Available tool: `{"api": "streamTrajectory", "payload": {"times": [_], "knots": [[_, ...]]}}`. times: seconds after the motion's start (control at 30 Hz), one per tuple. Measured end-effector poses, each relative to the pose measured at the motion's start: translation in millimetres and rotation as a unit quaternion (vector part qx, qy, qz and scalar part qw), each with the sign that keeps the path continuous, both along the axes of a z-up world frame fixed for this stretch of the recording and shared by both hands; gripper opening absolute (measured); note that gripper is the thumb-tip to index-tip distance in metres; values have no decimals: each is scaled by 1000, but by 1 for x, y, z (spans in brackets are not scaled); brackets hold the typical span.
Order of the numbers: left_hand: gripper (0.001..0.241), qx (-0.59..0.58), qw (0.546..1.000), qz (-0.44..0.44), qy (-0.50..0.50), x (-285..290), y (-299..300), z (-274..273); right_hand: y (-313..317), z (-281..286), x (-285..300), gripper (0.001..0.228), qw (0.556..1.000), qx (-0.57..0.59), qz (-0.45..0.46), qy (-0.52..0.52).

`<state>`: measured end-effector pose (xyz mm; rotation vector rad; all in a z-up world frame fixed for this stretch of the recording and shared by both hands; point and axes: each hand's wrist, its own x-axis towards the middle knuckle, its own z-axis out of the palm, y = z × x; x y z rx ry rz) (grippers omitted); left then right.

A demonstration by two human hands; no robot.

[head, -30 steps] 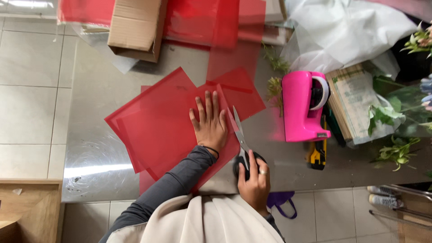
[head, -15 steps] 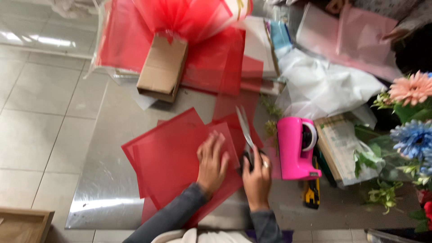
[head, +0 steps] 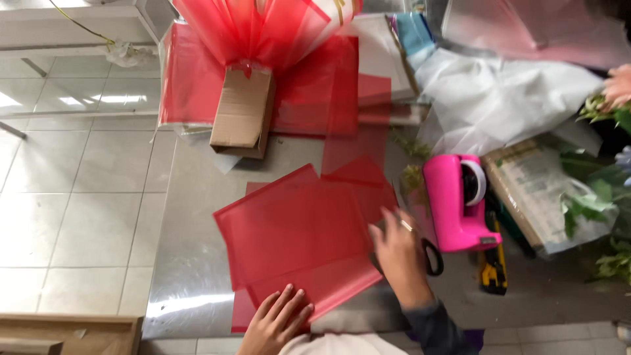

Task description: The person wraps a floral bouquet by cutting pieces of red translucent paper and folding them around the base of the arrangement.

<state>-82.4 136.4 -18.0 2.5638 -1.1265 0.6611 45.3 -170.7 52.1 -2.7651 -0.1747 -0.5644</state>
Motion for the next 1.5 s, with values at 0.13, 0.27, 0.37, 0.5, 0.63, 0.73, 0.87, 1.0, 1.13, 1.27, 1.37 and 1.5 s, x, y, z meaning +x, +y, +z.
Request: {"api": "streamTrajectory", "payload": {"times": [0.13,0.27,0.37,0.5,0.63,0.73,0.87,1.0,1.13,1.27,1.37,1.5], "knots": [[29,63,995,-63,53,-2,12,14,39,-13,45,67,953,-13,288,91],[14,-17,983,-80,162,16,33,153,48,-29,65,80,937,-82,318,118],[16,-98,986,-17,136,22,42,245,36,-33,90,98,960,-69,223,155],[22,-244,914,236,224,12,53,330,30,-25,98,102,946,-81,147,279],[24,-354,813,380,264,59,122,340,41,-34,58,105,930,-91,172,311],[43,-386,817,300,307,114,144,348,42,-62,24,97,946,-115,216,214],[30,-472,806,245,260,161,44,368,33,12,0,93,934,100,229,254],[31,-659,667,173,302,251,-2,302,27,16,30,109,691,602,272,294],[21,-742,557,160,337,368,-43,148,47,-32,106,121,395,818,287,306],[23,-749,546,182,330,436,-100,13,78,-3,176,93,341,892,88,282],[38,-635,628,268,361,459,-112,-28,69,-3,232,64,406,891,-96,181],[63,-318,873,367,44,403,-90,75,41,16,270,86,552,803,-190,117]]}}
